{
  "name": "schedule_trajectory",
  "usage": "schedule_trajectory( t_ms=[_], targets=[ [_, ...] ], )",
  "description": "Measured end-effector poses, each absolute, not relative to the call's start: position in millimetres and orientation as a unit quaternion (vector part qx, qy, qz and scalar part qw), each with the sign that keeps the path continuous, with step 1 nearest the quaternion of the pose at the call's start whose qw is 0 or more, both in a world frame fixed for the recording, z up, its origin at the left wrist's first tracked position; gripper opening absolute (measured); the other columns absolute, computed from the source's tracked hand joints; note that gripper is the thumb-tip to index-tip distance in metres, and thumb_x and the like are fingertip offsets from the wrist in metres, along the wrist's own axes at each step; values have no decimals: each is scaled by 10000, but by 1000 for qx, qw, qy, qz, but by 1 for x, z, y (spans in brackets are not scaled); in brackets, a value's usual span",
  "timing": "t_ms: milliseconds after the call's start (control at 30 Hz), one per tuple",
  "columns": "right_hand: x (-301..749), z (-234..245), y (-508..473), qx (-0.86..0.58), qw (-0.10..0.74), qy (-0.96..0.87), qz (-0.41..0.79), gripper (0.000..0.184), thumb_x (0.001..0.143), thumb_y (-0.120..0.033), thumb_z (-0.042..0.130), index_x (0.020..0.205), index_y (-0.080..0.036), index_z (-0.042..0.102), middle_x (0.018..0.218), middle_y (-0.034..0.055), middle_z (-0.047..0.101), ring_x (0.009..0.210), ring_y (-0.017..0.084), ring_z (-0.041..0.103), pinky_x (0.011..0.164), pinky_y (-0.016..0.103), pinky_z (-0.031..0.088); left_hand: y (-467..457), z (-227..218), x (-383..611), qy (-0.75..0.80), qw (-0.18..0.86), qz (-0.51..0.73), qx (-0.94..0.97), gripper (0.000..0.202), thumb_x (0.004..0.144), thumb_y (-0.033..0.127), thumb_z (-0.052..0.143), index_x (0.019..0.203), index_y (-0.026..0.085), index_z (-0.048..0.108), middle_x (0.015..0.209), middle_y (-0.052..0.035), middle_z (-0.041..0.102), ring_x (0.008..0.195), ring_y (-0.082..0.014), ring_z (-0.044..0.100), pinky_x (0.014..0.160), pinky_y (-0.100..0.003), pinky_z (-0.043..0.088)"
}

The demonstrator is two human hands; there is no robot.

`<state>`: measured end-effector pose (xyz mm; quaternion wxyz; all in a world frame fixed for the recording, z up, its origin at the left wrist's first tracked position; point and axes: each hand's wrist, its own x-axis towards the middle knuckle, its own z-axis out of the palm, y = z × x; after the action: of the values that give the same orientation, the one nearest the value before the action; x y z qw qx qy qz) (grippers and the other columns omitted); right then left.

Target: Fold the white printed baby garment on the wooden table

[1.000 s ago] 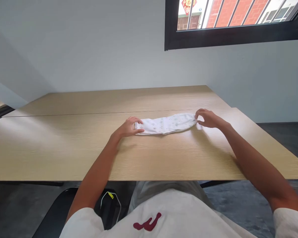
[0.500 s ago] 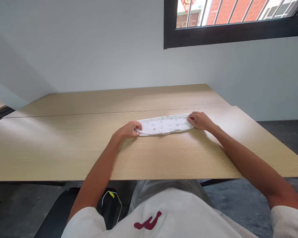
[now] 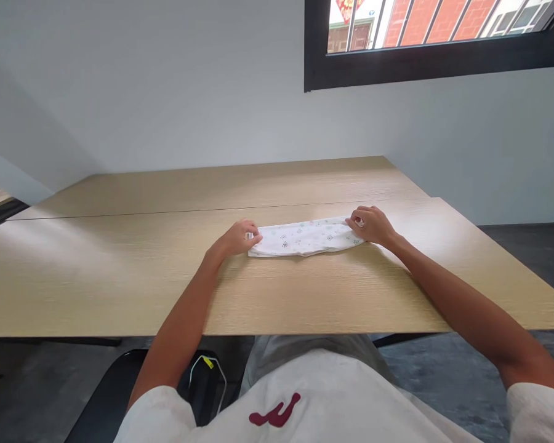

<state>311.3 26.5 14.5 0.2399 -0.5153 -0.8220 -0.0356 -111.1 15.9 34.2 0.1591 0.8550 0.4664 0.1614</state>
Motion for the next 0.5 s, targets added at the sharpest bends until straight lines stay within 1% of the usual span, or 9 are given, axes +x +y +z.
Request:
schedule_trajectory(
  t_ms=[67,133,200,233,267,333,400,433,500],
  targets=[
    [306,14,24,-515,261,-817,-13,363,918,-449,451,729,-201,636,797,94,672,691,212,583,739,373,462,11,29,-93,444,129,197,865,352,898,435,466,867,196,722,1039,-88,687,1041,-264,585,972,-407,451],
    [296,13,21,-504,275,-818,27,349,915,-443,457,777,-198,663,858,110,682,739,226,612,724,372,494,6,20,-70,411,132,195,881,409,940,443,417,1089,185,697,1243,-103,644,1213,-263,537,1091,-408,398],
    [284,9,15,-476,275,-832,67,352,924,-447,452,896,-194,696,1016,128,694,879,248,651,786,384,530,1,10,-49,396,144,161,892,519,976,453,349,1347,159,560,1472,-110,496,1407,-249,389,1193,-404,296],
    [277,6,12,-453,264,-848,80,377,933,-461,447,1005,-190,700,1152,137,674,1014,266,647,869,399,533,-2,5,-39,397,149,137,895,571,989,460,310,1437,142,468,1558,-110,392,1476,-241,289,1226,-403,236],
    [270,3,8,-426,243,-867,87,428,944,-482,439,1139,-185,678,1302,140,619,1170,282,599,972,417,507,-3,1,-32,398,153,111,898,614,999,469,272,1497,125,379,1613,-108,289,1516,-234,197,1245,-399,185],
    [259,-2,1,-372,178,-906,91,578,966,-538,406,1395,-172,532,1523,128,436,1413,297,399,1157,460,362,-6,-5,-23,401,152,66,901,669,1009,493,219,1553,105,259,1652,-103,156,1541,-234,82,1261,-402,108],
    [253,-5,-4,-344,113,-927,96,694,977,-594,363,1527,-172,361,1604,114,297,1497,303,239,1231,502,213,-8,-8,-22,407,142,38,901,694,1010,527,198,1576,125,200,1657,-83,119,1544,-246,41,1263,-423,67],
    [252,-7,-4,-345,92,-929,100,727,976,-622,343,1553,-180,308,1617,107,259,1509,307,197,1238,517,177,-9,-9,-22,415,137,32,899,701,1008,546,192,1582,143,186,1658,-71,115,1544,-255,27,1261,-441,57],
    [257,-8,1,-373,70,-919,105,777,963,-676,309,1573,-198,257,1631,93,200,1518,319,137,1238,535,151,-9,-10,-25,438,134,30,889,707,1007,570,164,1588,166,175,1657,-59,109,1543,-269,9,1257,-469,62]
  ],
)
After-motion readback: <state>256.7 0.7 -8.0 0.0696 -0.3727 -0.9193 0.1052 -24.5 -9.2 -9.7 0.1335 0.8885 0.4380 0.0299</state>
